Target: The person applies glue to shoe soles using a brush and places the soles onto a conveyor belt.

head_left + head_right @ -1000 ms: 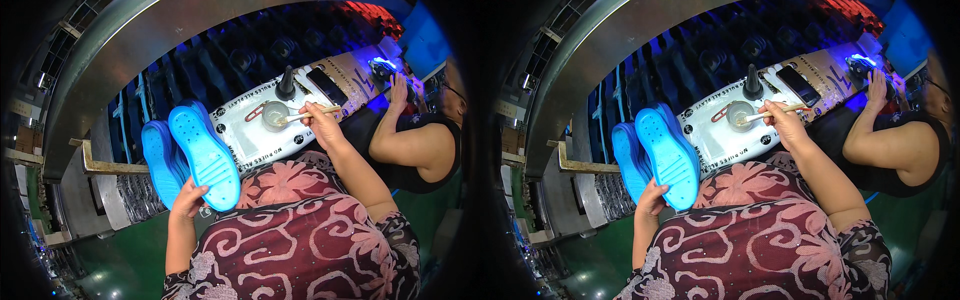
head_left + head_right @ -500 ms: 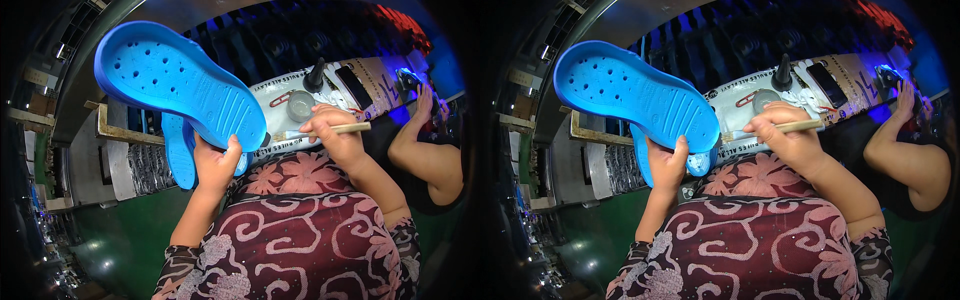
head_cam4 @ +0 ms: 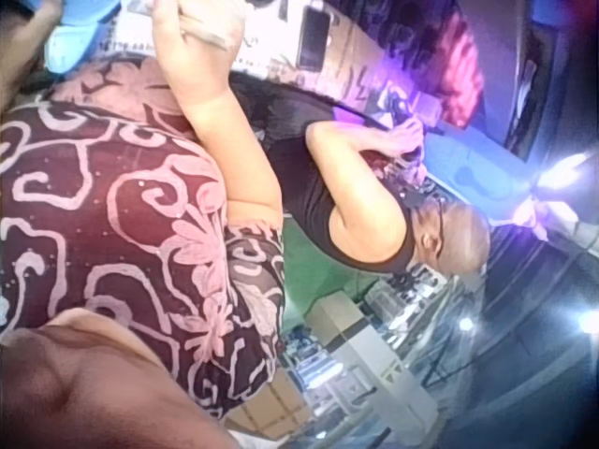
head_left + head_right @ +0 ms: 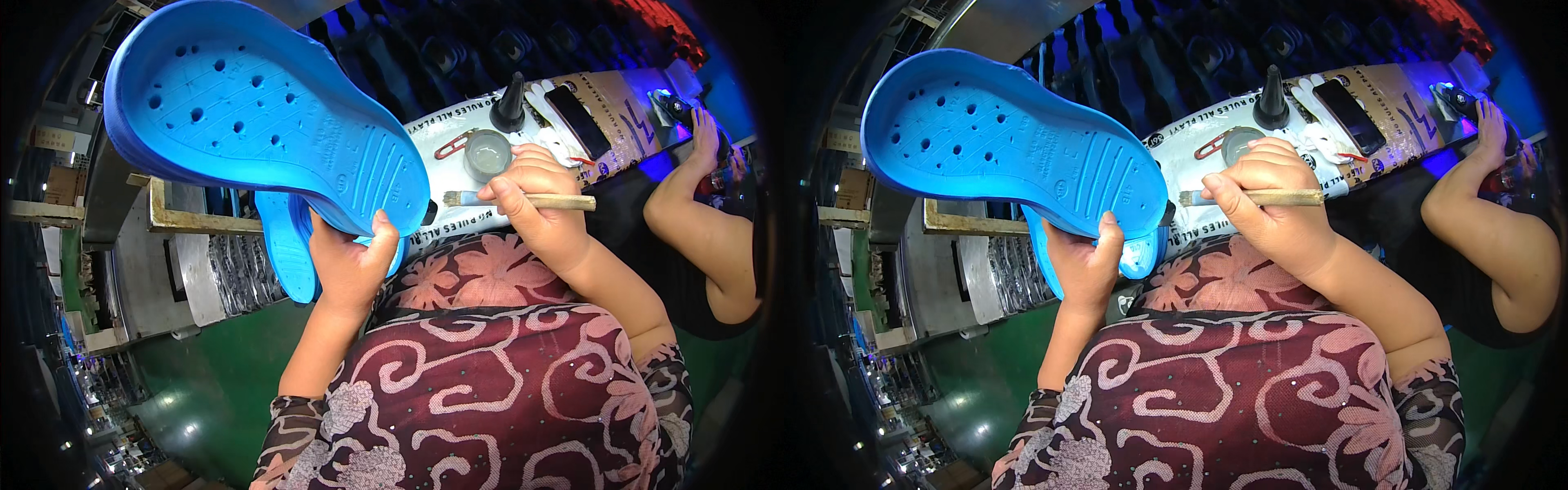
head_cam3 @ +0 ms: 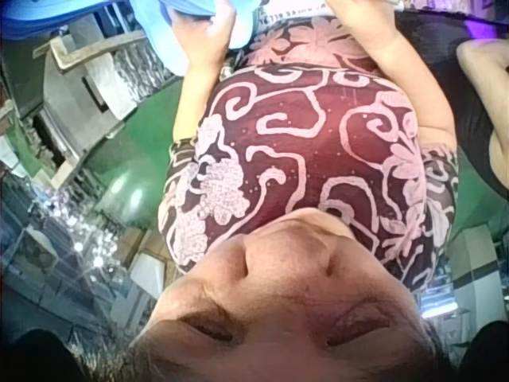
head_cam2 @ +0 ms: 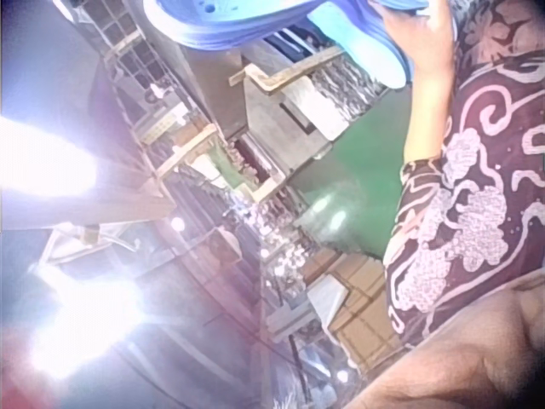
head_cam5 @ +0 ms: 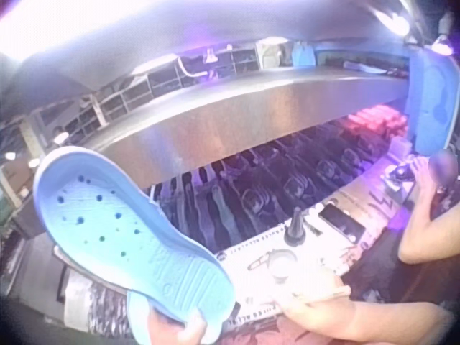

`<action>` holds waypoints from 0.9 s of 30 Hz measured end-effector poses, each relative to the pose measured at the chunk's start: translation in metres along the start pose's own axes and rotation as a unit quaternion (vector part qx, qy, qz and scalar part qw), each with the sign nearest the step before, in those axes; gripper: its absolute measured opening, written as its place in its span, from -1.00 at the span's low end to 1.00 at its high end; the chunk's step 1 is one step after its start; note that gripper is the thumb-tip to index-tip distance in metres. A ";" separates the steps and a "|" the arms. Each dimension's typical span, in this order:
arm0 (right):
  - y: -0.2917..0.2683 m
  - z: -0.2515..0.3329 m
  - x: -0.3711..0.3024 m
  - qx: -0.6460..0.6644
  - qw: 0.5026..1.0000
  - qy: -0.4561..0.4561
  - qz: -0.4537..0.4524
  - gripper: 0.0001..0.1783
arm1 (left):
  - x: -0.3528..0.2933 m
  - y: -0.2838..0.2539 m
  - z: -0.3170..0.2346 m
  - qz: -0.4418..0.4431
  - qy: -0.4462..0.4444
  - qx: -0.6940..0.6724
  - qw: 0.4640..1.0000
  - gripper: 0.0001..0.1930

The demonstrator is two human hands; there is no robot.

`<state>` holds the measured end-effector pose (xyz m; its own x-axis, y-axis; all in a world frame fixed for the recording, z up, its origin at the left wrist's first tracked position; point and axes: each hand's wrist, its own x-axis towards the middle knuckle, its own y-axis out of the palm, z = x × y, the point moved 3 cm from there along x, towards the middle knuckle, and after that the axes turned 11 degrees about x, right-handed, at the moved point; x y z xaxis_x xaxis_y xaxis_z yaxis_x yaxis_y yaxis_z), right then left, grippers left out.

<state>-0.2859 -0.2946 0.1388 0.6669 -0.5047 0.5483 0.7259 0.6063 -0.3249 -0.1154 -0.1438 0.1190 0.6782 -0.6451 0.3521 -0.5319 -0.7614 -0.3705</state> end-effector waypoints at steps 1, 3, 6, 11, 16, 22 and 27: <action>0.001 0.001 0.000 0.008 1.000 -0.005 0.001 -0.78 | -0.001 0.001 0.002 0.001 -0.001 0.001 1.000 -0.47; 0.005 0.002 0.001 0.015 1.000 -0.020 0.015 -0.78 | -0.003 0.003 0.004 -0.003 0.024 0.036 0.999 -0.47; 0.011 0.000 0.001 0.022 0.999 -0.040 0.028 -0.81 | -0.005 0.006 0.003 -0.008 0.049 0.040 0.998 -0.48; 0.003 -0.003 0.000 -0.026 0.999 -0.025 0.015 -0.80 | -0.010 0.006 0.007 -0.027 0.058 0.030 0.997 -0.49; 0.011 0.001 0.001 0.007 0.998 -0.065 0.025 -0.81 | -0.012 0.011 0.009 -0.048 0.062 0.019 0.997 -0.50; 0.007 -0.002 -0.001 -0.015 0.998 -0.047 0.027 -0.83 | -0.013 0.010 0.010 -0.060 0.080 -0.006 0.995 -0.56; 0.017 0.001 0.000 -0.002 0.997 -0.067 0.036 -0.77 | -0.015 0.013 0.009 -0.073 0.064 -0.044 0.994 -0.60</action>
<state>-0.2736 -0.2834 0.1335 0.6882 -0.3731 0.6222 0.6784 0.6349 -0.3696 -0.1279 -0.1436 0.1011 0.6848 -0.5256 0.5048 -0.4790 -0.8466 -0.2318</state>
